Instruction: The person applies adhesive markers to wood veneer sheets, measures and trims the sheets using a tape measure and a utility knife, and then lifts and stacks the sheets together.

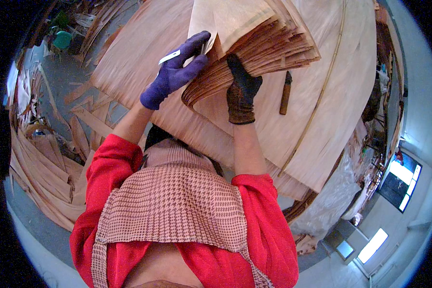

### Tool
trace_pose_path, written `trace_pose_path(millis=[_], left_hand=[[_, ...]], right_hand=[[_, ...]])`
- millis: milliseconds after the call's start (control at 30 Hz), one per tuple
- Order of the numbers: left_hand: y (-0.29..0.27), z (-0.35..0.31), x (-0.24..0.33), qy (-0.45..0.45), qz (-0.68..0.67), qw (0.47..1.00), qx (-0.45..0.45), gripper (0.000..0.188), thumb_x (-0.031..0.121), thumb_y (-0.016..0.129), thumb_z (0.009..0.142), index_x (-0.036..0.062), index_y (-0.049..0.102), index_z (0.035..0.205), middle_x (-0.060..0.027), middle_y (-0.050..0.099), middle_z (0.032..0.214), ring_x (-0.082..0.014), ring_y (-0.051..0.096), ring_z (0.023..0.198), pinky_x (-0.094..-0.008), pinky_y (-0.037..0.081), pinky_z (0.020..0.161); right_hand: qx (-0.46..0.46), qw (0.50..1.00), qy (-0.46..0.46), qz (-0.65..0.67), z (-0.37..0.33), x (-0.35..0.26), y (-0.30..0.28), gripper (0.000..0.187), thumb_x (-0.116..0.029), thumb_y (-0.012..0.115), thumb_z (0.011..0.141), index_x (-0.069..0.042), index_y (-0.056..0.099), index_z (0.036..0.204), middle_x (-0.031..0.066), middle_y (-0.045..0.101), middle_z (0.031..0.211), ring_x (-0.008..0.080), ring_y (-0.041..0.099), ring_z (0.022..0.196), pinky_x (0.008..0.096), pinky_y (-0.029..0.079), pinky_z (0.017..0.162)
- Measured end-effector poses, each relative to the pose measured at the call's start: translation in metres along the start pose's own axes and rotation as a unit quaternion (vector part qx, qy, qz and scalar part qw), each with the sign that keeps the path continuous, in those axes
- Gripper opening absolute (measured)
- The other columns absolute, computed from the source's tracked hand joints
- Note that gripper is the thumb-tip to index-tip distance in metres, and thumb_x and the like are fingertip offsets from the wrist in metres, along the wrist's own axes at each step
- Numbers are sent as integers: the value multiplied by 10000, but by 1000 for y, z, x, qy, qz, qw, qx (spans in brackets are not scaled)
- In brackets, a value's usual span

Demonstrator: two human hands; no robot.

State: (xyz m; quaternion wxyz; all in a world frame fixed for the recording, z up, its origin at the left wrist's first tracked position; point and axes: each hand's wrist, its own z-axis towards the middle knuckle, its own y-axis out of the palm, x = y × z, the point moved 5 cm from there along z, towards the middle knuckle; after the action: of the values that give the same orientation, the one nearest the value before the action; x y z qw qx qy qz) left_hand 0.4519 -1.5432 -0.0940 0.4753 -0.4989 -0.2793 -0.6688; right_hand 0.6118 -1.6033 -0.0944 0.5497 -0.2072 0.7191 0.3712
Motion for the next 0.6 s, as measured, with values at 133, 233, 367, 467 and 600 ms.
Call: trace_pose_path(millis=[133, 233, 367, 467, 600], left_hand=[[6, 0, -11, 1, -36, 998, -50, 480, 177, 515, 874, 56, 343, 1306, -49, 404, 1304, -122, 395, 1155, -284, 307, 981], [6, 0, -13, -5, -52, 997, -54, 494, 183, 515, 875, 66, 326, 1316, -34, 405, 1300, -115, 392, 1145, -280, 306, 977], [5, -1, -13, -31, -72, 995, -59, 485, 175, 510, 876, 74, 331, 1315, -23, 414, 1289, -108, 401, 1120, -280, 320, 962], [3, 0, -6, -41, -60, 996, -60, 466, 167, 501, 879, 76, 345, 1308, -21, 418, 1285, -113, 402, 1121, -281, 327, 957], [3, 0, -10, 11, -28, 998, -51, 429, 146, 489, 879, 59, 375, 1284, -41, 430, 1274, -124, 406, 1129, -286, 337, 955]], right_hand=[[3, 1000, 3, -7, 2, -5, 0, 457, 25, 719, 638, 33, 528, 1053, 76, 553, 1021, 184, 523, 928, 296, 424, 852], [-10, 1000, -1, 17, 3, -3, 0, 475, 18, 716, 642, 30, 517, 1074, 76, 548, 1035, 188, 514, 944, 298, 415, 866], [-17, 999, -11, 29, 6, 1, -1, 491, 8, 715, 645, 27, 508, 1089, 71, 545, 1039, 189, 512, 948, 298, 414, 868], [-10, 1000, -1, 9, 6, 0, -2, 484, 11, 711, 647, 28, 509, 1086, 68, 547, 1038, 188, 515, 945, 299, 416, 866], [-18, 1000, 1, 14, 3, -3, 3, 452, 24, 698, 653, 31, 521, 1068, 70, 553, 1034, 183, 521, 933, 298, 421, 857]])
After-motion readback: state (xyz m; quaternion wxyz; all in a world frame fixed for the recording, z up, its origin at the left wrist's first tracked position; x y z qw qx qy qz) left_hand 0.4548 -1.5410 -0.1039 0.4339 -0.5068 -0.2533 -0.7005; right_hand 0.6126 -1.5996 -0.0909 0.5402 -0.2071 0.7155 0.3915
